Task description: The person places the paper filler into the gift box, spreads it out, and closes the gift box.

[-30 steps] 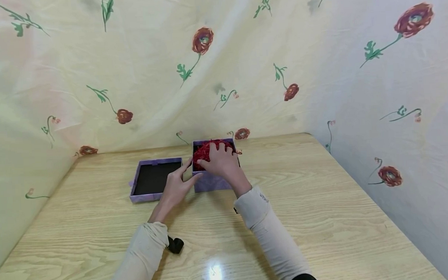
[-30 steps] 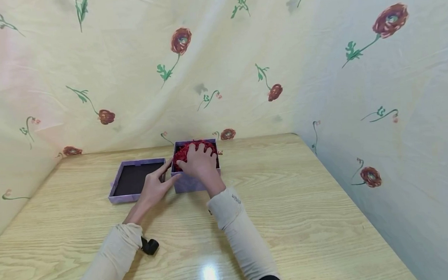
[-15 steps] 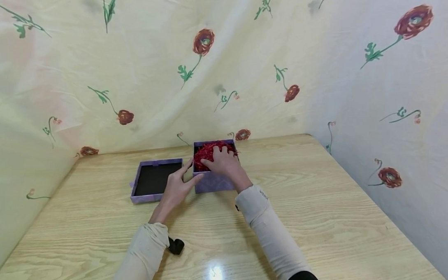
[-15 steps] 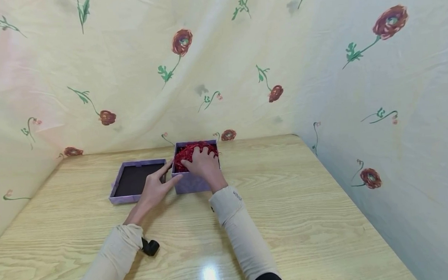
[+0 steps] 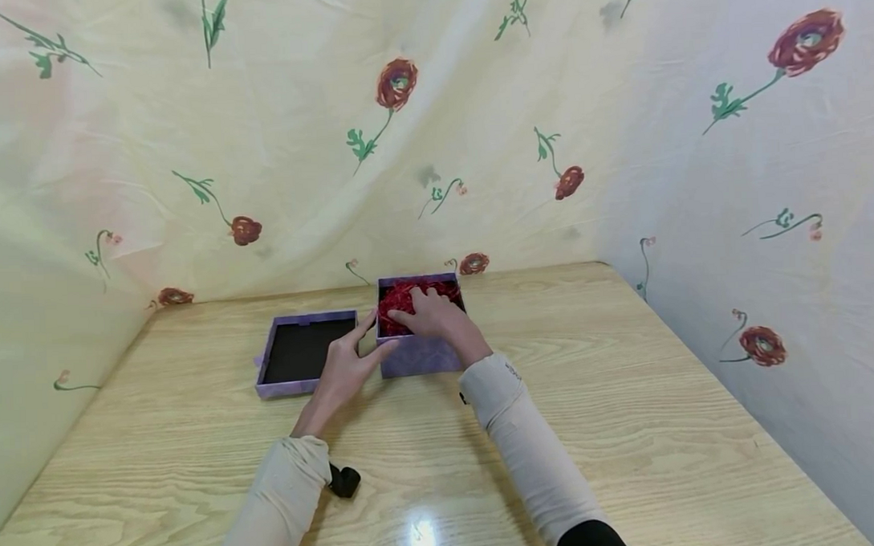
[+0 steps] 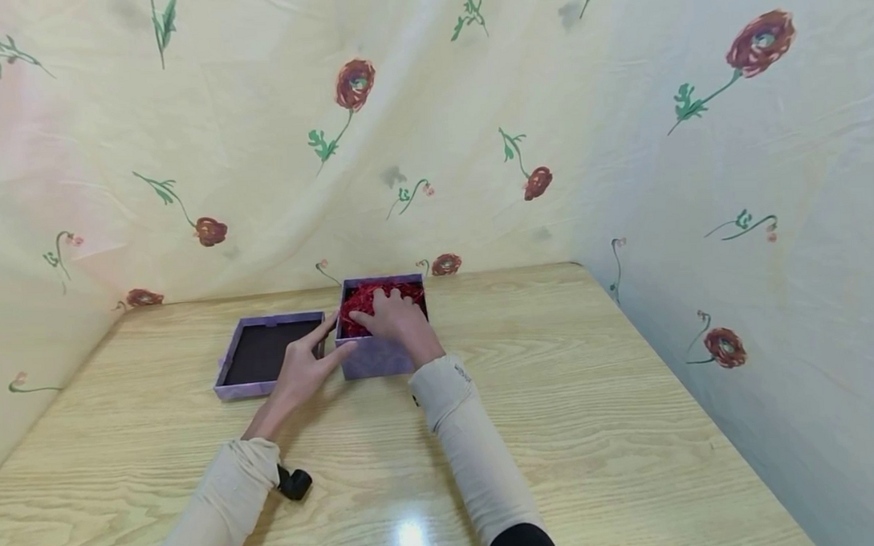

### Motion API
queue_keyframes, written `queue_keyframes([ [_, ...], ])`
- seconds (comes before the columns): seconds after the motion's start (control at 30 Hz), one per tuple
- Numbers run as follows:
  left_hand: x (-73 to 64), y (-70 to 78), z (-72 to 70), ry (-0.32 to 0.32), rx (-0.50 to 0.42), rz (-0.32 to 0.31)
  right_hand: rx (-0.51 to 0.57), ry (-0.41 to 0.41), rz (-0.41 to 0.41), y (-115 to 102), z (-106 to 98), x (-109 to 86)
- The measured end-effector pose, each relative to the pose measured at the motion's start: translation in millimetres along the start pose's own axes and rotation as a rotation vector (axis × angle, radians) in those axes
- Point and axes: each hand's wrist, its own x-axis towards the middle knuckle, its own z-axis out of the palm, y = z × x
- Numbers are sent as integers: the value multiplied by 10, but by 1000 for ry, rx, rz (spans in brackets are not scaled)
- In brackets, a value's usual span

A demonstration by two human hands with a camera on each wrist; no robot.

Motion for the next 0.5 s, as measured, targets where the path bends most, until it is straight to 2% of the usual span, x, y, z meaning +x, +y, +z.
queue_keyframes([
  [0.4,6,12,-2,0,5,10,46,-57,-79,81,-50,97],
  [0.5,-2,10,2,-1,3,4,37,-81,-75,100,-43,111],
])
